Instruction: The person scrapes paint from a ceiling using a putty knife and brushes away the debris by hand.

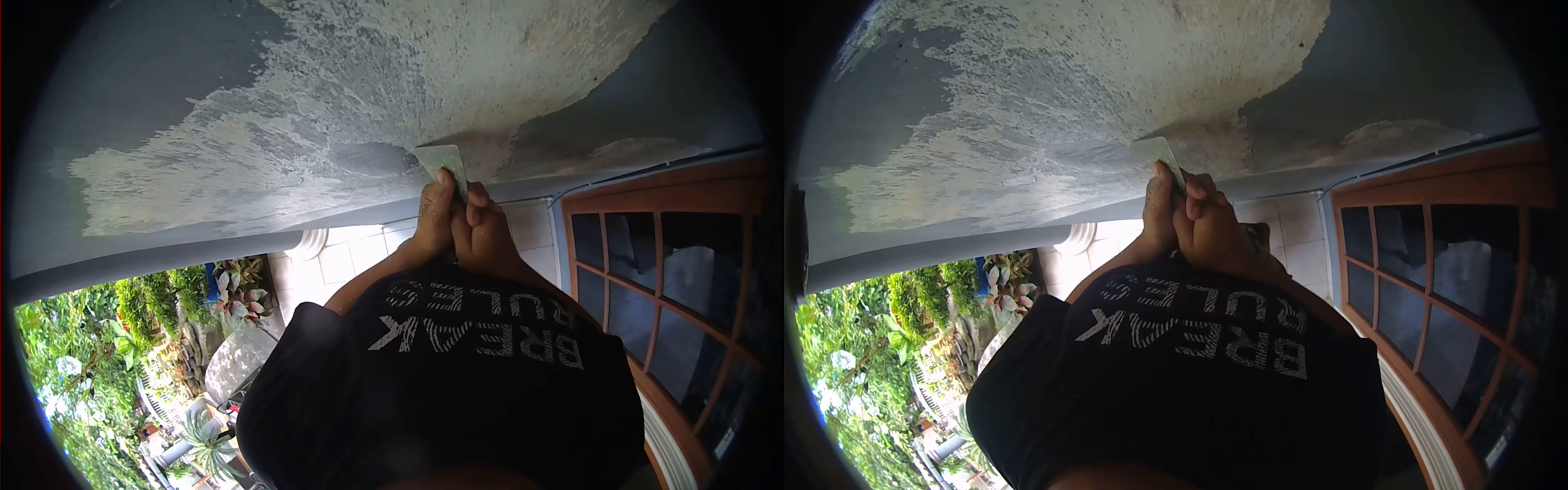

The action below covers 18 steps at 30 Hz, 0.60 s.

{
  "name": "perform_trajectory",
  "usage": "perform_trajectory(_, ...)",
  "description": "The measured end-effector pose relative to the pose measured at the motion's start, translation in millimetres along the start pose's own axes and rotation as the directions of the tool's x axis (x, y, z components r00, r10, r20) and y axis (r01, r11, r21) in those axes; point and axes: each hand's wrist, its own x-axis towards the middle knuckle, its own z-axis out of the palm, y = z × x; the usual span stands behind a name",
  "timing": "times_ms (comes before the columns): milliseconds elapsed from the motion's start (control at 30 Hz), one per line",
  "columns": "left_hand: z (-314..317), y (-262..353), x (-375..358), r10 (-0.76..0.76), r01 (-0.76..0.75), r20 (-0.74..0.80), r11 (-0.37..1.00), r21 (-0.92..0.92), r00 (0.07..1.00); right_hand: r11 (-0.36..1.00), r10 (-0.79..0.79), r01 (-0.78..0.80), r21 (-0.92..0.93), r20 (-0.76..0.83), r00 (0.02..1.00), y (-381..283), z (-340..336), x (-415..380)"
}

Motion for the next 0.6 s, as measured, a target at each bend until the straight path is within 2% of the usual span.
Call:
perform_trajectory(100,-2.1,1.2,3.4,0.038,-0.038,-0.025,0.999,-0.029,0.999,0.999,-0.035,0.034,-0.011,-0.021,0.999,2.3,3.0,6.4)
perform_trajectory(233,2.6,5.7,-0.7,-0.019,0.024,-0.072,0.998,0.066,0.997,1.0,-0.031,0.031,0.006,0.096,0.995,18.9,-0.4,-1.3)
perform_trajectory(300,4.3,10.0,-1.0,-0.06,0.069,-0.082,0.992,0.108,0.995,0.999,-0.008,0.01,-0.044,0.049,0.999,14.4,3.2,-5.3)
perform_trajectory(400,6.8,21.0,6.5,0.05,-0.048,-0.052,0.998,0.037,0.997,0.998,-0.061,0.063,-0.028,0.049,0.997,-1.5,2.9,15.6)
perform_trajectory(433,8.2,23.1,5.0,0.059,-0.057,-0.046,0.997,0.055,0.997,0.997,-0.074,0.074,-0.009,0.066,0.995,-5.3,2.4,19.6)
perform_trajectory(467,9.0,26.5,4.6,0.068,-0.064,-0.043,0.995,0.072,0.997,0.984,-0.169,0.17,-0.044,0.028,0.985,-3.6,3.5,20.6)
perform_trajectory(500,8.1,31.2,8.5,0.091,-0.088,-0.026,0.991,0.103,0.996,0.99,-0.143,0.143,-0.006,0.04,0.989,1.1,4.7,18.4)
perform_trajectory(567,5.4,26.3,2.4,0.017,-0.009,-0.068,0.994,0.108,0.998,0.993,-0.102,0.098,0.07,0.061,0.993,12.8,9.6,12.2)
perform_trajectory(600,-1.4,16.1,0.1,-0.022,0.03,-0.07,0.994,0.108,0.997,0.994,-0.105,0.105,-0.003,0.027,0.994,9.9,9.3,8.7)
